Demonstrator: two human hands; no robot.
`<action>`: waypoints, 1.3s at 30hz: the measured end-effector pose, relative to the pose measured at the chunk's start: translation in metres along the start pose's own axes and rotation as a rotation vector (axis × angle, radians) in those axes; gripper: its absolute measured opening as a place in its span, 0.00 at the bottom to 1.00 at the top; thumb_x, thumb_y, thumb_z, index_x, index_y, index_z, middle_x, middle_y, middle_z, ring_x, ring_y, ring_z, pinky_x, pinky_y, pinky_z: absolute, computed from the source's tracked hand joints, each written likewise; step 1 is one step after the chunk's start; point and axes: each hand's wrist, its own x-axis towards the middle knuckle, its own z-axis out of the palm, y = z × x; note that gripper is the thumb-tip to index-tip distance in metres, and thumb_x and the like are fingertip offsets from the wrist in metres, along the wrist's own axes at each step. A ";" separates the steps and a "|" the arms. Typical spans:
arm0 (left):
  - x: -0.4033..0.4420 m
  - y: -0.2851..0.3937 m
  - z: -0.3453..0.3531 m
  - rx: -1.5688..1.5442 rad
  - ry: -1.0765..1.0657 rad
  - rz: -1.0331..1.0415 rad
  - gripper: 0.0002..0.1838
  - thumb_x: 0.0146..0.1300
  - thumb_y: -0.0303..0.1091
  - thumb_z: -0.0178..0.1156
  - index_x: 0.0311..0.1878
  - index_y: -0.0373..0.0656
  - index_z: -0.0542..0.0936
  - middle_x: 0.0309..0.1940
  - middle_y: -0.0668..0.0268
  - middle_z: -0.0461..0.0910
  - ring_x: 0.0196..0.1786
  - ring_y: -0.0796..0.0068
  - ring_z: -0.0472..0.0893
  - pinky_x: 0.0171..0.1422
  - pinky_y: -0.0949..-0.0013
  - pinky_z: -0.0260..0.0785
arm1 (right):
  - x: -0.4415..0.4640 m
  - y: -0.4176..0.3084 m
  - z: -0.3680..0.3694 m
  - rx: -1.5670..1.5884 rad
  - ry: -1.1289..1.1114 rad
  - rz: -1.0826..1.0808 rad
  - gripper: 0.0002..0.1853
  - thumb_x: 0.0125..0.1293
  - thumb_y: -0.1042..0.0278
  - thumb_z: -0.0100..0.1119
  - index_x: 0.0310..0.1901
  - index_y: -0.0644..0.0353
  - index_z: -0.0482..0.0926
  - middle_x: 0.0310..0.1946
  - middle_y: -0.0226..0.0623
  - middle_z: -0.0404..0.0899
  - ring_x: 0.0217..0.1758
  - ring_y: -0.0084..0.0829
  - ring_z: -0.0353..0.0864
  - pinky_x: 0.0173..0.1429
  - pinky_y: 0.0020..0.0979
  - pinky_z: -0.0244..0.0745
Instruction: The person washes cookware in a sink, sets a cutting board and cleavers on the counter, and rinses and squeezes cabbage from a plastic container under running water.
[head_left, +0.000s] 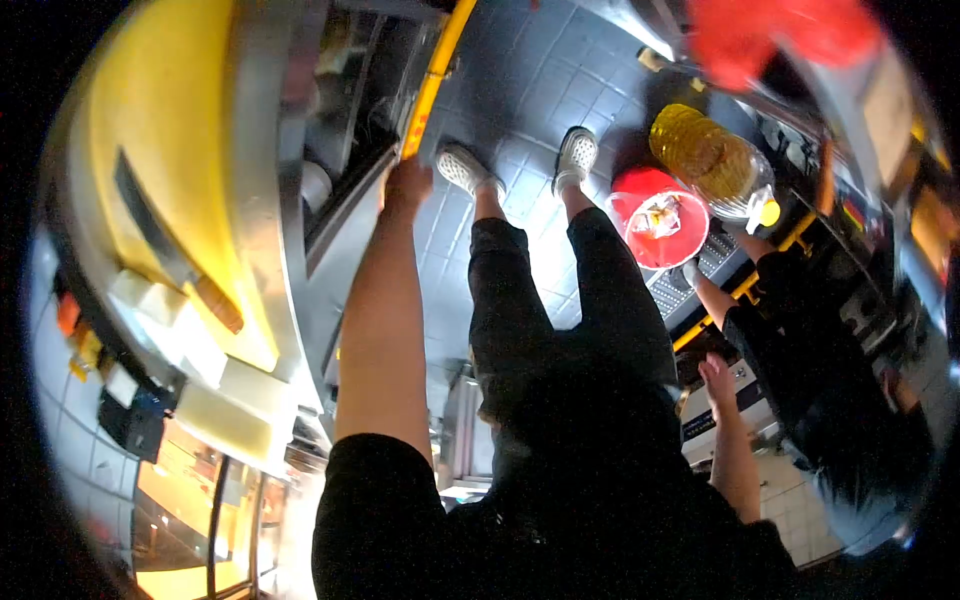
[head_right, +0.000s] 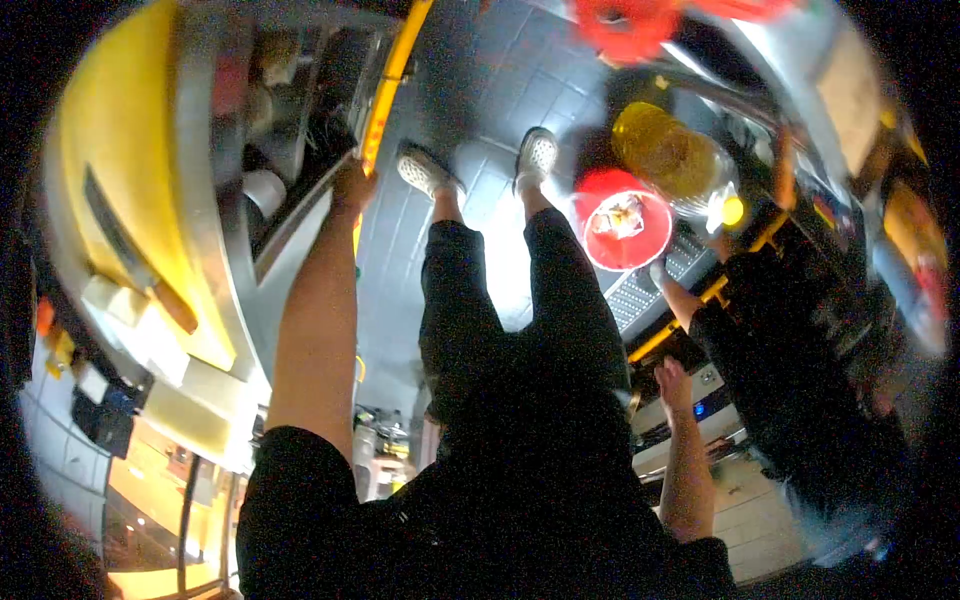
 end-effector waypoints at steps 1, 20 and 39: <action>0.022 -0.003 -0.002 -0.050 0.063 -0.029 0.22 0.68 0.44 0.58 0.57 0.37 0.78 0.50 0.44 0.83 0.54 0.43 0.83 0.59 0.49 0.76 | -0.005 0.009 0.010 0.036 -0.025 0.052 0.27 0.75 0.59 0.57 0.71 0.60 0.68 0.67 0.45 0.73 0.69 0.41 0.73 0.68 0.38 0.71; 0.390 -0.226 0.120 -0.327 0.799 0.037 0.25 0.69 0.36 0.58 0.65 0.34 0.72 0.61 0.45 0.77 0.64 0.42 0.75 0.70 0.47 0.67 | 0.024 0.084 0.110 0.536 -0.033 0.478 0.28 0.69 0.52 0.66 0.65 0.55 0.71 0.52 0.34 0.81 0.51 0.31 0.81 0.57 0.39 0.78; 0.357 -0.181 0.113 0.055 0.672 -0.024 0.27 0.69 0.39 0.59 0.64 0.30 0.70 0.56 0.39 0.78 0.58 0.35 0.77 0.62 0.41 0.72 | 0.017 0.073 0.107 0.614 -0.005 0.372 0.35 0.66 0.50 0.70 0.66 0.62 0.70 0.52 0.40 0.81 0.51 0.35 0.84 0.59 0.41 0.79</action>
